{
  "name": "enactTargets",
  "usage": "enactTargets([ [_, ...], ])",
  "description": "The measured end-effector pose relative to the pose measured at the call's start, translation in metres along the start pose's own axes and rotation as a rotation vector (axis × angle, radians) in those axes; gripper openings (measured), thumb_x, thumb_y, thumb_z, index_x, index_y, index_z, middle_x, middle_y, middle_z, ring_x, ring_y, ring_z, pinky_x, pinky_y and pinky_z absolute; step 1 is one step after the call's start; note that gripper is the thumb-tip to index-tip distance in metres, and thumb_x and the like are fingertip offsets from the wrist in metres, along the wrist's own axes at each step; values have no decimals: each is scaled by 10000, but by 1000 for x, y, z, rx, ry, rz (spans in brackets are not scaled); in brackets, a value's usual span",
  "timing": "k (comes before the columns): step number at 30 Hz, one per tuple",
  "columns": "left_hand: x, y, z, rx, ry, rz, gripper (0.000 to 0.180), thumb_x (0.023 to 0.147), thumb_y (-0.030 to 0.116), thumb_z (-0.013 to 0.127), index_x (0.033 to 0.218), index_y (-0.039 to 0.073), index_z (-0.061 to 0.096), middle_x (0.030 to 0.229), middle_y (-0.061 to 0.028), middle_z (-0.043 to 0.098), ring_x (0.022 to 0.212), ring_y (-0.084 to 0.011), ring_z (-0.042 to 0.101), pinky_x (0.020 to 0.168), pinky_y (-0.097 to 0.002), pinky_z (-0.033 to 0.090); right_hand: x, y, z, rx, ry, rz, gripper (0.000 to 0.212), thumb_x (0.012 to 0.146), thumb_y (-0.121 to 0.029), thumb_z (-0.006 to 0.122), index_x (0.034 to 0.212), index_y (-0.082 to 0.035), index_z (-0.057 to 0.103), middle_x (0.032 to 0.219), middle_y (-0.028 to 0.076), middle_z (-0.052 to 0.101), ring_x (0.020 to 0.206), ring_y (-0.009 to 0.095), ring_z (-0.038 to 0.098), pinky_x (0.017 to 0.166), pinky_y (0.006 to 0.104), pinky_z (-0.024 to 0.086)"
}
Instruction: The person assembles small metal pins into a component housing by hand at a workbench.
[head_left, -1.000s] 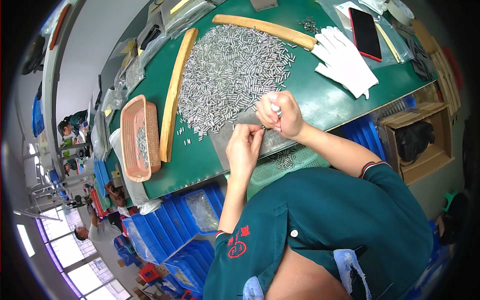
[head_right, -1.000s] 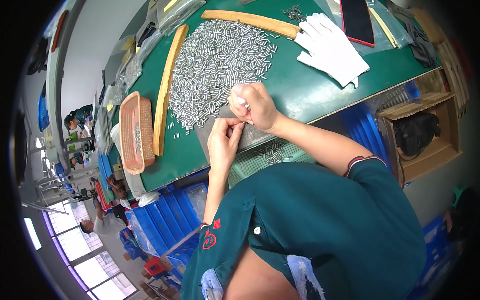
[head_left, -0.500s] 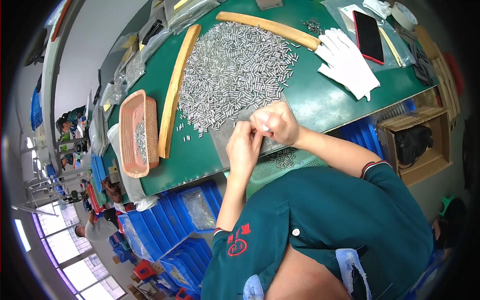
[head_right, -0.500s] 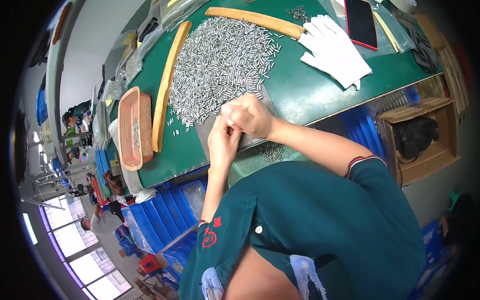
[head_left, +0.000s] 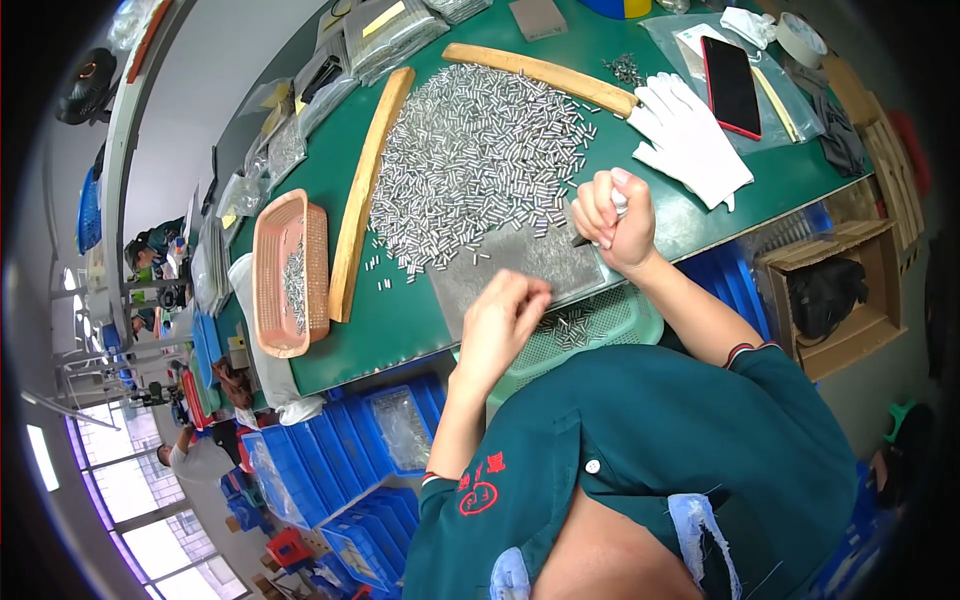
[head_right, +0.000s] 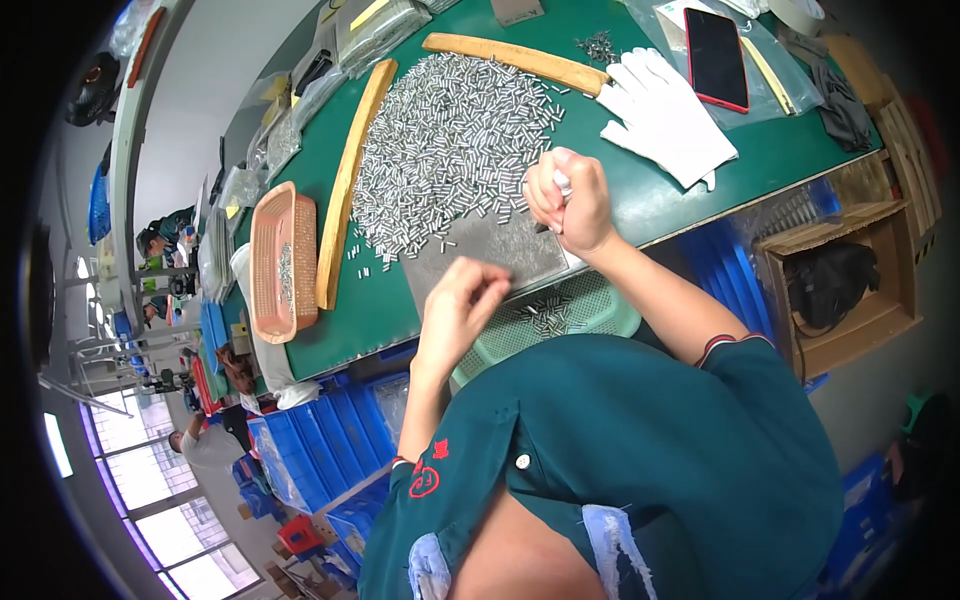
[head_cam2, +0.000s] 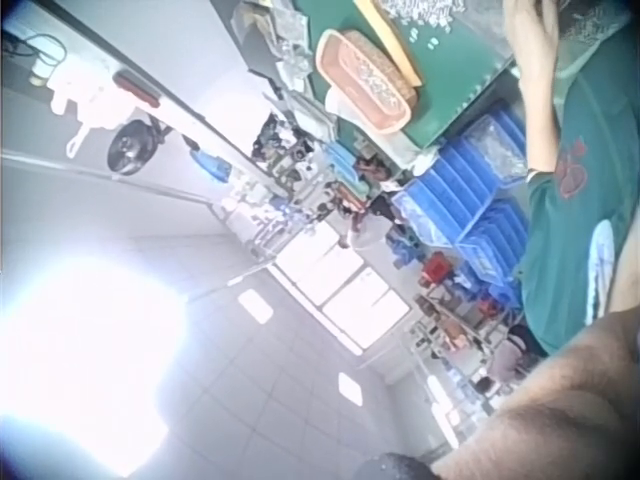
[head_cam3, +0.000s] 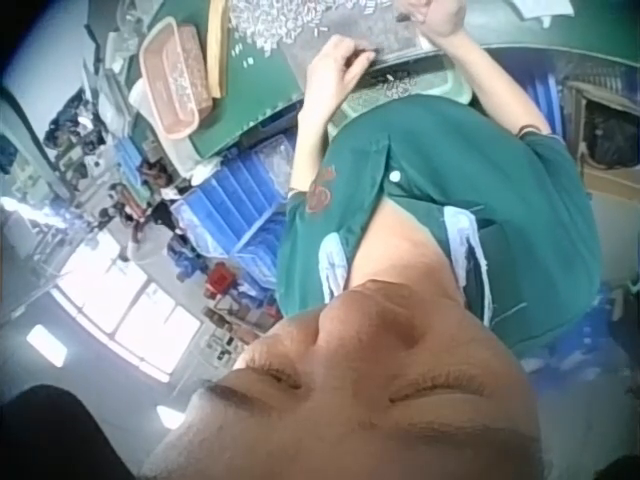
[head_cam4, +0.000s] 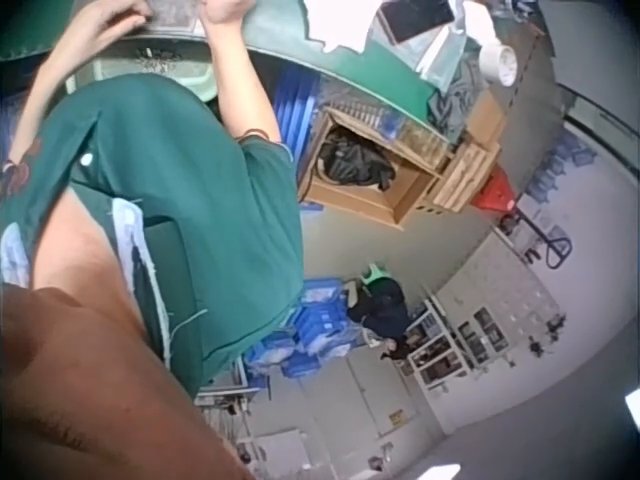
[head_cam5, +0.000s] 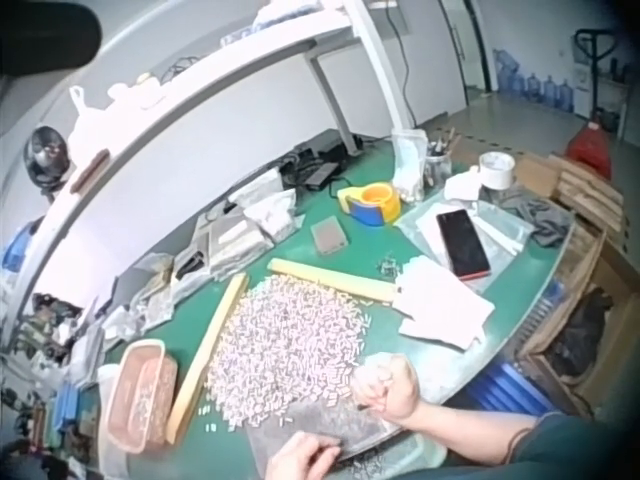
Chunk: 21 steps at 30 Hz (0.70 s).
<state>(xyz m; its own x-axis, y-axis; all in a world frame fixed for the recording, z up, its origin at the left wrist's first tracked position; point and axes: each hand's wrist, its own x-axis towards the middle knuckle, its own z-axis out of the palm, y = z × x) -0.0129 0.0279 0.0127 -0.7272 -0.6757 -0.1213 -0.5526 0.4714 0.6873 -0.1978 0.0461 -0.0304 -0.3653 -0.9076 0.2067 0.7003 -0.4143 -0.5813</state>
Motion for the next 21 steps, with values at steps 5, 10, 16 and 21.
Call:
enactTargets([
  [5,46,-1,12,269,339,232,130,762,125,631,883,81,613,867,-56,557,820,-233,539,718,-335,441,-3,2,5,-46,-44,-19,447,906,-312,284,512,-102,297,425,0,278,332,85,208,335,232,199],
  [10,68,-2,26,453,392,307,139,738,143,650,858,92,601,879,-55,543,812,-242,521,721,-343,428,-2,1,2,28,13,28,442,905,-295,295,512,-93,307,423,7,292,337,84,225,339,231,206],
  [16,50,-26,10,492,454,236,127,739,137,643,849,95,598,861,-48,530,807,-233,506,691,-349,406,-1,-1,3,52,13,27,435,902,-276,309,509,-89,320,412,7,294,338,83,239,341,233,209],
  [21,32,-45,-1,543,505,185,139,751,149,644,875,105,598,869,-40,537,829,-226,502,717,-357,387,-1,-1,3,67,29,45,431,895,-280,301,506,-93,311,409,7,286,332,89,235,339,235,208],
])
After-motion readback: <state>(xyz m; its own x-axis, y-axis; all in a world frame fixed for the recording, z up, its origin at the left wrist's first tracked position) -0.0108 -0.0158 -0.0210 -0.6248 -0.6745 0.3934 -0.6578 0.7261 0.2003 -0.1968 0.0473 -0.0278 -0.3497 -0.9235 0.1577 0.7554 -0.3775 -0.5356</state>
